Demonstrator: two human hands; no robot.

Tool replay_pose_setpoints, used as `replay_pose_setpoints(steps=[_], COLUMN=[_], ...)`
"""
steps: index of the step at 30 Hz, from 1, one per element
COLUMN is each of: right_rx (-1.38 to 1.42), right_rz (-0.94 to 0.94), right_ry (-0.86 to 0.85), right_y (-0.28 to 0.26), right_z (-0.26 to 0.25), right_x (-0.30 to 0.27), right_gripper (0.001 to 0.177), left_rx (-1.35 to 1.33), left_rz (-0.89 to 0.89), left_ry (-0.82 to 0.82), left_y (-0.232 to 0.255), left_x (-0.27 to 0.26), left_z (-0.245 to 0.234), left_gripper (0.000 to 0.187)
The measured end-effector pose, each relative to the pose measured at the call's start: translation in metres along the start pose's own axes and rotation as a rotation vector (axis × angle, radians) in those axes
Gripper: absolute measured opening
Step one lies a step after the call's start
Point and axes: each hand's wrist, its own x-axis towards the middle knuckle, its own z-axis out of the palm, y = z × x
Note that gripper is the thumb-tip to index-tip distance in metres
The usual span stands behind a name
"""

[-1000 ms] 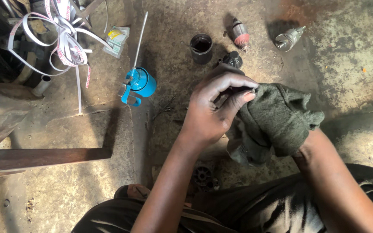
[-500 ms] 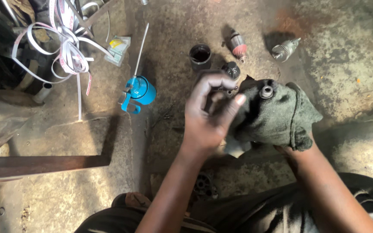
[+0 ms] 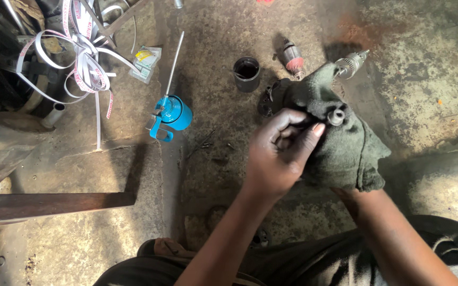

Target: The person sits on the floor and cleans various mechanical parts, including a cylindrical component and small metal pieces, using a dark cloth. They also use a blue oil can to apply lubricant to the parts and wipe them down.

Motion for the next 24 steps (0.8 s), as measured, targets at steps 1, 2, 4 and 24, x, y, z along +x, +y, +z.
replay_pose_setpoints(steps=[1,2,4,24], right_rx=[-0.338,-0.677,-1.005,-0.007], right_rz=[-0.176,-0.353,-0.523,-0.089], right_ry=[-0.032,-0.064,-0.089,0.063], right_y=[0.001,0.001,0.002,0.059], right_z=[-0.007,-0.014,-0.021,-0.069], right_x=[0.002,0.005,0.010,-0.007], right_gripper=[0.028,0.031,0.036,0.034], left_rx=[-0.017,-0.034,-0.067,0.154], left_rz=[-0.012,-0.021,-0.074,0.082], left_ry=[-0.037,-0.074,-0.111,-0.001], left_y=[0.000,0.001,0.006,0.010], left_x=[0.002,0.003,0.002,0.006], left_z=[-0.004,-0.008,-0.012,-0.019], left_gripper=[0.009,0.009,0.009,0.012])
